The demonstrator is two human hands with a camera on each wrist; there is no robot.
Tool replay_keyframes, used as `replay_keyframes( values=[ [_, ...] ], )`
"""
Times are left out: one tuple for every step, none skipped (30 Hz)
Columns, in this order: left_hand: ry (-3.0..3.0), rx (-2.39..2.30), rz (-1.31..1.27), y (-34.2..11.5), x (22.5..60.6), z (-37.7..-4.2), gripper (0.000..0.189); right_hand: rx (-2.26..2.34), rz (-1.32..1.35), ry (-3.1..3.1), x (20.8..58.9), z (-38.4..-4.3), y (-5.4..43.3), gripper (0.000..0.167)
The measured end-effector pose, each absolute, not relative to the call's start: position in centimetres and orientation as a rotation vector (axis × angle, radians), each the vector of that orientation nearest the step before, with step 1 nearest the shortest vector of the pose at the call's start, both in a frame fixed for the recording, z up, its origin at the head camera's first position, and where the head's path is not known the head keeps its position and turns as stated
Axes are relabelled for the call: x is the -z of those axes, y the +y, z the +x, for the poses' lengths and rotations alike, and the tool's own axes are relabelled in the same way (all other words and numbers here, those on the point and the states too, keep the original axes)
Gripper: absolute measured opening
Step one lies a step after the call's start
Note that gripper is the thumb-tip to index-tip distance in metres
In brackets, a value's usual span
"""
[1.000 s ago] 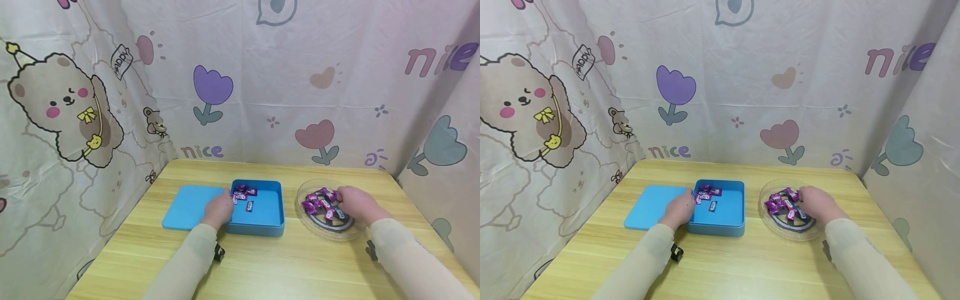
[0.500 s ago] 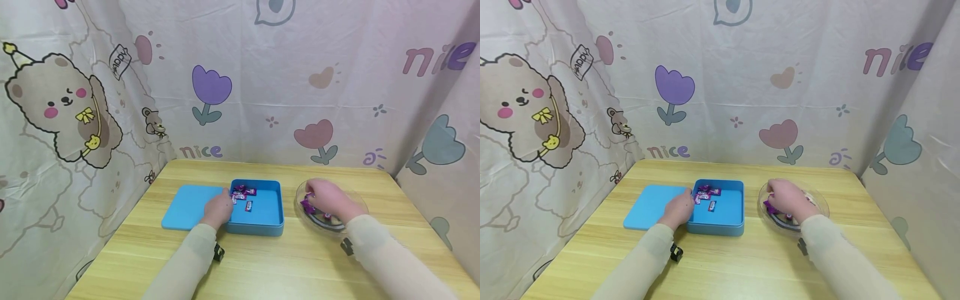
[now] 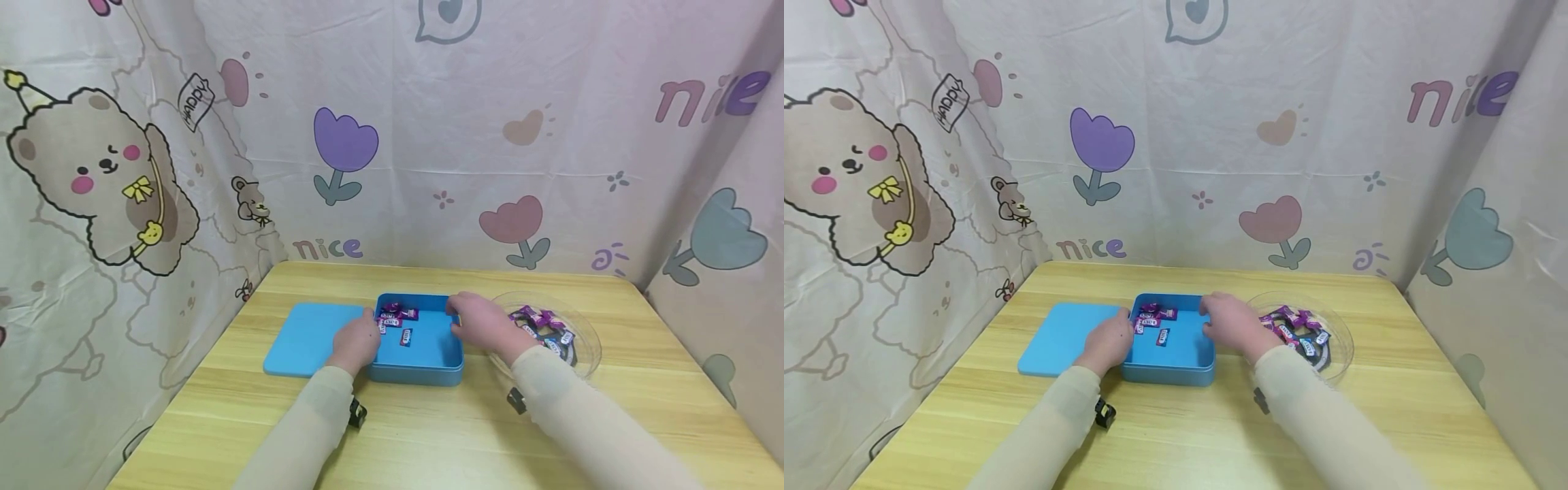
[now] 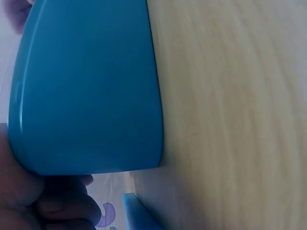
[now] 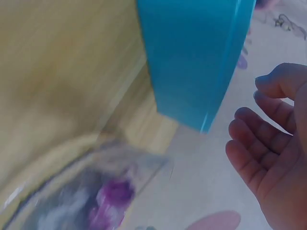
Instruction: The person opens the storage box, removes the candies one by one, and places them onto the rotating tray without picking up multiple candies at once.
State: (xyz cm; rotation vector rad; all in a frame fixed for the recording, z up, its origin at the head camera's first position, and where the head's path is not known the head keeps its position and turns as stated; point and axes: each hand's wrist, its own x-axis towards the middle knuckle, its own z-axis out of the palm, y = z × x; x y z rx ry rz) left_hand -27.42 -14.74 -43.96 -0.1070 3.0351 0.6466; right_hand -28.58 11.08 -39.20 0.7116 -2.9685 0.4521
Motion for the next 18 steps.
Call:
replay_keyframes(
  values=[
    [3.037,-0.646,-0.106,-14.8,43.9,-27.4,0.051,-0.449,0.711,-2.979,39.3,-28.6,10.6,0.025],
    [3.038,-0.644,-0.102,-14.8,43.9,-27.3,0.051,-0.453,0.71,-2.989,39.4,-28.7,10.1,0.025],
    [3.038,-0.642,-0.1,-14.8,43.8,-27.3,0.051,-0.45,0.713,-3.002,39.6,-28.7,9.6,0.025],
    [3.04,-0.639,-0.097,-14.8,43.8,-27.3,0.051,-0.45,0.716,-3.013,39.7,-28.8,9.1,0.025],
    [3.042,-0.634,-0.094,-14.8,43.8,-27.3,0.051,-0.453,0.726,-3.023,39.8,-28.8,8.6,0.026],
    [3.046,-0.627,-0.092,-14.8,43.8,-27.3,0.051,-0.439,0.746,-3.027,39.9,-28.9,8.2,0.026],
    [3.048,-0.622,-0.09,-14.9,43.9,-27.3,0.051,-0.426,0.764,-3.031,40.1,-28.9,7.7,0.026],
    [3.05,-0.618,-0.088,-14.9,43.9,-27.3,0.051,-0.414,0.785,-3.036,40.2,-28.9,7.3,0.025],
    [3.052,-0.617,-0.086,-14.9,43.9,-27.4,0.05,-0.4,0.808,-3.04,40.4,-28.9,6.9,0.025],
    [3.054,-0.617,-0.084,-14.9,44.0,-27.4,0.05,-0.392,0.828,-3.042,40.5,-29.0,6.5,0.025],
    [3.056,-0.617,-0.083,-14.9,44.0,-27.4,0.05,-0.384,0.848,-3.044,40.7,-29.0,6.1,0.026],
    [3.056,-0.62,-0.081,-14.9,44.0,-27.4,0.05,-0.381,0.866,-3.047,40.8,-29.0,5.7,0.026],
    [3.054,-0.626,-0.08,-14.9,44.1,-27.4,0.05,-0.381,0.874,-3.054,41.0,-29.0,5.3,0.026],
    [3.053,-0.629,-0.08,-14.9,44.0,-27.4,0.05,-0.378,0.887,-3.056,41.2,-29.0,5.0,0.027],
    [3.053,-0.63,-0.078,-14.9,44.0,-27.4,0.051,-0.37,0.895,-3.061,41.4,-29.1,4.7,0.029],
    [3.052,-0.629,-0.079,-14.9,44.0,-27.4,0.051,-0.353,0.903,-3.064,41.6,-29.1,4.4,0.031],
    [3.049,-0.631,-0.08,-14.9,44.0,-27.4,0.051,-0.341,0.909,-3.068,41.8,-29.2,4.1,0.032],
    [3.046,-0.633,-0.081,-14.9,44.0,-27.4,0.051,-0.32,0.913,-3.07,42.1,-29.3,3.9,0.033]
  ],
)
